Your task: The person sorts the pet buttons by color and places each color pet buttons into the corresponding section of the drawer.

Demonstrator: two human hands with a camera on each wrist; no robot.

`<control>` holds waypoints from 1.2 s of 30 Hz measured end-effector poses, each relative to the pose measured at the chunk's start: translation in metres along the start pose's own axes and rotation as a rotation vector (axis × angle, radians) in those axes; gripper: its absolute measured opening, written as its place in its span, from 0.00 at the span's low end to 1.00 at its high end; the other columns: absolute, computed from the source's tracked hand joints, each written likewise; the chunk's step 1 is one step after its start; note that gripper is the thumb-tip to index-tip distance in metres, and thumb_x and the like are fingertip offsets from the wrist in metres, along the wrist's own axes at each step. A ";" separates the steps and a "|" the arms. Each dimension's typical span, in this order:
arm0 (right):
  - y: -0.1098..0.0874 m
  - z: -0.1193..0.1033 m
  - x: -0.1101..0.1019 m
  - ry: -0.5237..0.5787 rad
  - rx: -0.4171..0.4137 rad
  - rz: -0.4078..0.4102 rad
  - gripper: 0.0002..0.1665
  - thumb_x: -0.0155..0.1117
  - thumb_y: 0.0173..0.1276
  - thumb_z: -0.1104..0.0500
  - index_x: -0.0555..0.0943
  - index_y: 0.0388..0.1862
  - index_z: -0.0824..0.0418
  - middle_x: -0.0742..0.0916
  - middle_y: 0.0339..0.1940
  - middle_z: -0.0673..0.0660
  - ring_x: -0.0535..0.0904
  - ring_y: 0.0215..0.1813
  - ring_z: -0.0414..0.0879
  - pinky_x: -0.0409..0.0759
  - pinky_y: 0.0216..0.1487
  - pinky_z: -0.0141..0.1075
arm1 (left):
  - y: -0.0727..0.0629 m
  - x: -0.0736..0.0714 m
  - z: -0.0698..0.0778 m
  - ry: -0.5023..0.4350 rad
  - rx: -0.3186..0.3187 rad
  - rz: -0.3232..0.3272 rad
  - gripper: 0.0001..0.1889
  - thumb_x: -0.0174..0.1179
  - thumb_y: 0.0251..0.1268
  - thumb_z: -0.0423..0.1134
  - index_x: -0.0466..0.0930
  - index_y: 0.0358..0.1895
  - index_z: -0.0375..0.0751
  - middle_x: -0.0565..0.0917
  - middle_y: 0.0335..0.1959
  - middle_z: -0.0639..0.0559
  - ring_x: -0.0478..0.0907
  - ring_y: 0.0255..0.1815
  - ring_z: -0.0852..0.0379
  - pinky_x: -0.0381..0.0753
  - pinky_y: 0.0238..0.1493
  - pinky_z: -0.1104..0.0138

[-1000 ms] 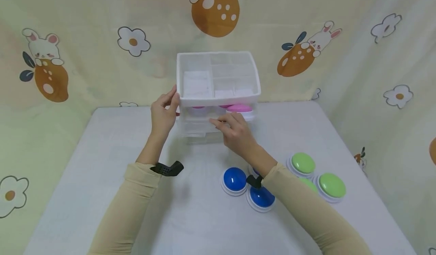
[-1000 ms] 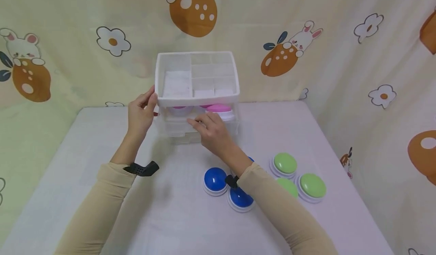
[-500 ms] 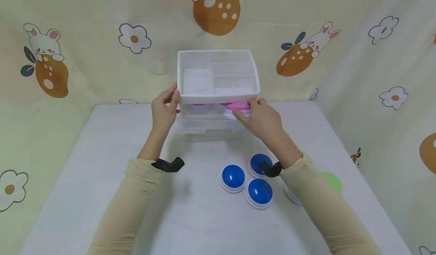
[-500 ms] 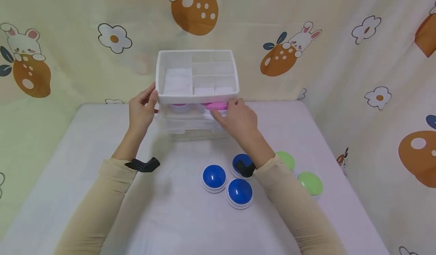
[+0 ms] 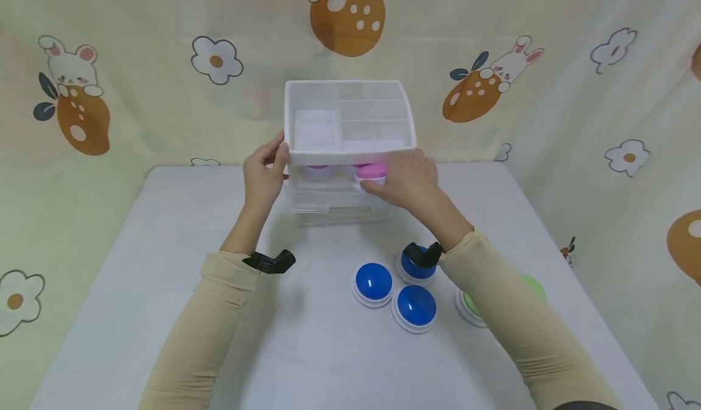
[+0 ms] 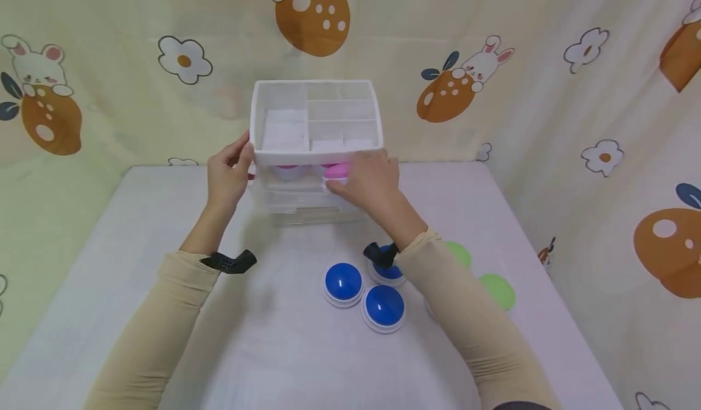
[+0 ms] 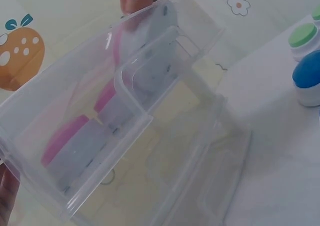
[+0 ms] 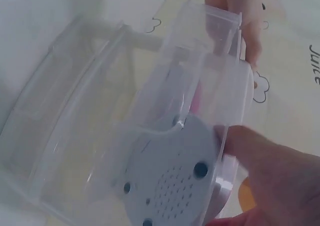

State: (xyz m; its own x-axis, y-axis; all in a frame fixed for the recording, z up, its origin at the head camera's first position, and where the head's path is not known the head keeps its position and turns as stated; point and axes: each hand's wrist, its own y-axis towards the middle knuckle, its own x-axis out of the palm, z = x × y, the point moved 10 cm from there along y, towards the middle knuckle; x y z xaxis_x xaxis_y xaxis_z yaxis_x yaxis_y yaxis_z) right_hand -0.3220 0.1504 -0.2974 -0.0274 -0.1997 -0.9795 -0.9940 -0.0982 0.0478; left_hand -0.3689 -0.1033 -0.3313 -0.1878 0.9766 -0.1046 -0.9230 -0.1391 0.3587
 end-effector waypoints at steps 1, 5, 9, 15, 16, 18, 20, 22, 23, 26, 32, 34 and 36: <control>0.002 -0.004 0.001 0.052 -0.016 -0.011 0.40 0.63 0.57 0.32 0.72 0.56 0.60 0.81 0.43 0.60 0.73 0.45 0.54 0.76 0.42 0.44 | 0.001 -0.001 0.000 -0.001 0.001 0.002 0.18 0.56 0.68 0.44 0.77 0.60 0.50 0.81 0.48 0.42 0.75 0.36 0.63 0.81 0.24 0.76; 0.006 -0.018 0.007 0.233 -0.088 -0.047 0.31 0.64 0.60 0.37 0.76 0.52 0.57 0.82 0.38 0.56 0.76 0.40 0.50 0.76 0.35 0.37 | 0.001 -0.002 0.002 -0.002 0.008 -0.002 0.18 0.56 0.68 0.44 0.77 0.60 0.48 0.81 0.48 0.42 0.76 0.36 0.63 0.82 0.25 0.76; 0.003 -0.028 0.014 0.306 -0.155 -0.046 0.25 0.63 0.64 0.43 0.78 0.51 0.60 0.81 0.36 0.57 0.75 0.40 0.50 0.74 0.35 0.35 | -0.003 0.003 0.004 -0.007 0.023 -0.009 0.18 0.57 0.68 0.43 0.77 0.60 0.47 0.81 0.46 0.40 0.76 0.35 0.63 0.82 0.24 0.76; 0.004 -0.031 0.020 0.296 -0.161 -0.002 0.22 0.66 0.61 0.45 0.84 0.43 0.61 0.83 0.30 0.55 0.75 0.37 0.48 0.71 0.33 0.32 | -0.004 0.006 0.003 -0.012 0.033 -0.005 0.18 0.57 0.68 0.43 0.77 0.59 0.47 0.81 0.45 0.40 0.75 0.34 0.64 0.81 0.23 0.76; 0.005 -0.032 0.019 0.284 -0.163 0.012 0.22 0.67 0.60 0.45 0.84 0.43 0.60 0.84 0.30 0.55 0.75 0.37 0.48 0.71 0.33 0.32 | -0.003 0.006 0.003 -0.016 0.035 -0.005 0.18 0.57 0.68 0.44 0.78 0.59 0.48 0.81 0.45 0.40 0.75 0.34 0.65 0.81 0.23 0.77; 0.008 -0.035 0.019 0.245 -0.172 0.032 0.22 0.68 0.58 0.44 0.85 0.42 0.59 0.85 0.29 0.54 0.75 0.36 0.48 0.69 0.35 0.33 | -0.004 0.005 0.006 -0.014 0.033 -0.002 0.18 0.56 0.68 0.43 0.77 0.60 0.46 0.81 0.45 0.39 0.75 0.33 0.65 0.81 0.23 0.77; 0.010 -0.040 0.019 0.202 -0.182 0.046 0.22 0.68 0.57 0.43 0.86 0.42 0.58 0.85 0.28 0.53 0.74 0.35 0.47 0.66 0.35 0.33 | -0.006 0.001 0.013 -0.009 0.031 0.007 0.18 0.56 0.69 0.41 0.76 0.60 0.44 0.81 0.44 0.39 0.74 0.32 0.66 0.80 0.23 0.77; 0.012 -0.045 0.018 0.176 -0.189 0.056 0.22 0.69 0.56 0.42 0.86 0.40 0.58 0.84 0.26 0.53 0.72 0.34 0.47 0.63 0.34 0.33 | -0.010 -0.003 0.022 0.009 0.021 0.018 0.18 0.55 0.69 0.40 0.76 0.60 0.42 0.81 0.44 0.38 0.74 0.32 0.67 0.80 0.23 0.77; 0.012 -0.048 0.018 0.170 -0.188 0.062 0.22 0.69 0.56 0.41 0.86 0.37 0.57 0.83 0.24 0.52 0.72 0.33 0.47 0.63 0.34 0.33 | -0.012 -0.004 0.027 0.021 0.016 0.023 0.18 0.55 0.69 0.39 0.75 0.60 0.40 0.81 0.44 0.38 0.74 0.32 0.67 0.80 0.24 0.77; 0.010 -0.058 0.018 0.212 -0.189 0.079 0.20 0.68 0.56 0.42 0.85 0.35 0.57 0.81 0.23 0.53 0.71 0.32 0.47 0.65 0.33 0.33 | -0.010 -0.009 0.022 0.020 0.021 0.038 0.18 0.55 0.69 0.40 0.76 0.60 0.42 0.81 0.42 0.43 0.74 0.33 0.66 0.80 0.24 0.78; -0.001 -0.082 0.021 0.172 -0.337 0.115 0.19 0.56 0.72 0.55 0.79 0.59 0.58 0.87 0.49 0.57 0.83 0.46 0.47 0.82 0.51 0.36 | -0.005 -0.009 -0.001 0.009 0.004 0.043 0.18 0.56 0.68 0.44 0.77 0.60 0.51 0.80 0.42 0.49 0.75 0.36 0.63 0.81 0.25 0.77; -0.004 -0.079 0.021 0.175 -0.371 0.097 0.21 0.52 0.74 0.60 0.74 0.63 0.57 0.84 0.57 0.57 0.82 0.53 0.48 0.80 0.57 0.39 | -0.005 -0.005 -0.001 0.024 -0.005 0.029 0.18 0.56 0.68 0.46 0.77 0.60 0.52 0.81 0.44 0.47 0.75 0.37 0.63 0.81 0.26 0.77; -0.005 -0.072 0.021 0.230 -0.375 0.056 0.22 0.50 0.74 0.61 0.72 0.66 0.56 0.81 0.61 0.56 0.78 0.59 0.48 0.77 0.63 0.40 | -0.005 -0.001 -0.001 0.037 -0.002 0.014 0.19 0.56 0.68 0.48 0.77 0.60 0.52 0.81 0.47 0.45 0.75 0.37 0.64 0.82 0.26 0.76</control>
State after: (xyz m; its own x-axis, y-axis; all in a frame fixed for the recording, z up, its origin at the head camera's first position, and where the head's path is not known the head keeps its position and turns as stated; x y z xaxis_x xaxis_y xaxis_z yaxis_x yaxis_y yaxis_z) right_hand -0.3102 0.0767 -0.3044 -0.0139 -0.4220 -0.9065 -0.8834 -0.4195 0.2088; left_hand -0.3648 -0.1035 -0.3337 -0.2125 0.9680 -0.1338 -0.9209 -0.1526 0.3588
